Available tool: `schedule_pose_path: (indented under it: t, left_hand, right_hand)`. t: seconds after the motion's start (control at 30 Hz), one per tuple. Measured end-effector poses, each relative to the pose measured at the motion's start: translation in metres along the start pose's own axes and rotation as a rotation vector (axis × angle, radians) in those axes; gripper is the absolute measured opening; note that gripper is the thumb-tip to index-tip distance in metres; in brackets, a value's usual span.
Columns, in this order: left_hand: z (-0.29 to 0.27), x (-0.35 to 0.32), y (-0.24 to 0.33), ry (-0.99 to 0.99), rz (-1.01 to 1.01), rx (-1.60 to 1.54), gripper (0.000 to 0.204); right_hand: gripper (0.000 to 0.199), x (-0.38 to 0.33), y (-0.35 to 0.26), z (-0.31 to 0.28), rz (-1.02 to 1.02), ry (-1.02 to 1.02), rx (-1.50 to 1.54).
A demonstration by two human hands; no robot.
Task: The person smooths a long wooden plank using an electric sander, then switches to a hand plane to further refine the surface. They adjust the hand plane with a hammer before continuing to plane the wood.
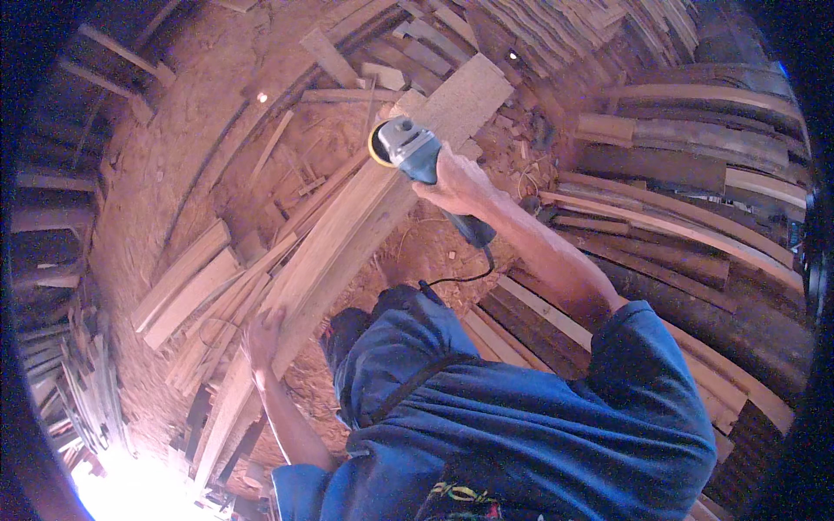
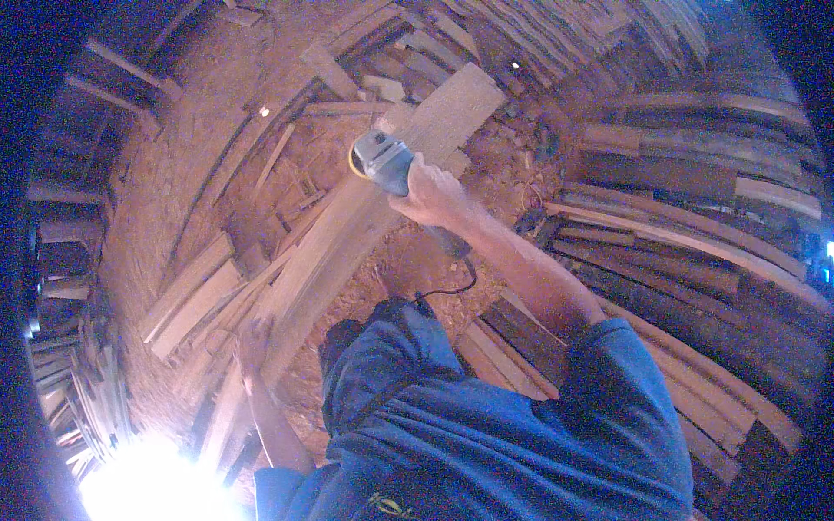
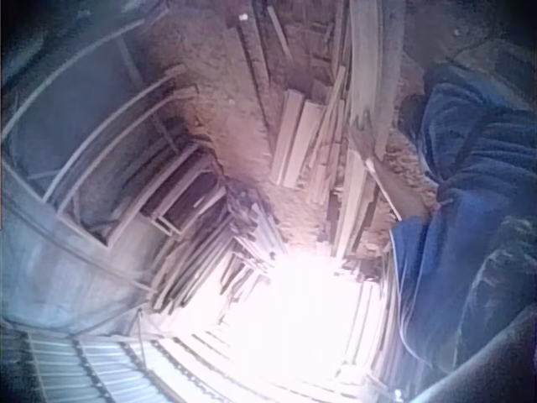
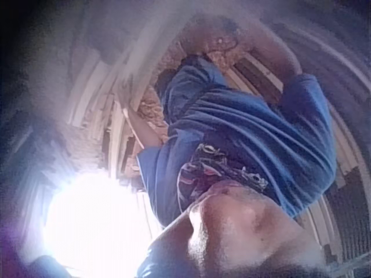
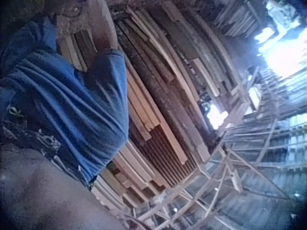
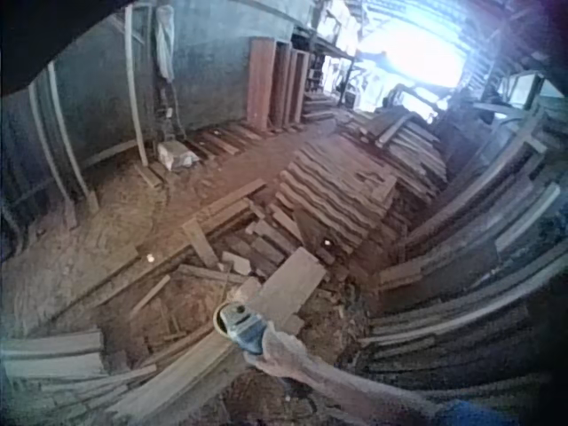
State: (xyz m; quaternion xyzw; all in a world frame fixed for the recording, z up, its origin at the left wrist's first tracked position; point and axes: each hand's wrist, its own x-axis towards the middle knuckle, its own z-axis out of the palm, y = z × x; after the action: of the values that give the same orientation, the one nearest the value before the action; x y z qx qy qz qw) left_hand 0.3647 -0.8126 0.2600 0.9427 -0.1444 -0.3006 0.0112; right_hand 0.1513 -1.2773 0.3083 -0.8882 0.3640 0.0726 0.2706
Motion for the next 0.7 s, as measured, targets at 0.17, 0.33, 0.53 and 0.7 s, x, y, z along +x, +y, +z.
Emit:
schedule_pose_path:
  t: [0.17, 0.33, 0.53, 0.7]
  left_hand:
    - [-0.006, -0.005, 0.002, -0.006, 0.011, -0.037, 0.076]
    - [-0.007, -0.007, 0.003, 0.002, 0.012, -0.036, 0.075]
    - [-0.004, -0.004, 0.001, 0.008, 0.035, -0.046, 0.075]
    - [-0.001, -0.004, 0.001, 0.009, 0.032, -0.056, 0.074]
  right_hand:
    - [0.080, 0.014, 0.016, -0.024, 0.003, 0.027, -0.016]
    - [0.085, 0.038, 0.039, -0.052, 0.157, 0.107, 0.050]
    - [0.085, 0.035, 0.035, -0.042, 0.114, 0.116, 0.036]
    - [0.079, 0.007, 0.003, -0.020, 0.045, 0.071, 0.013]
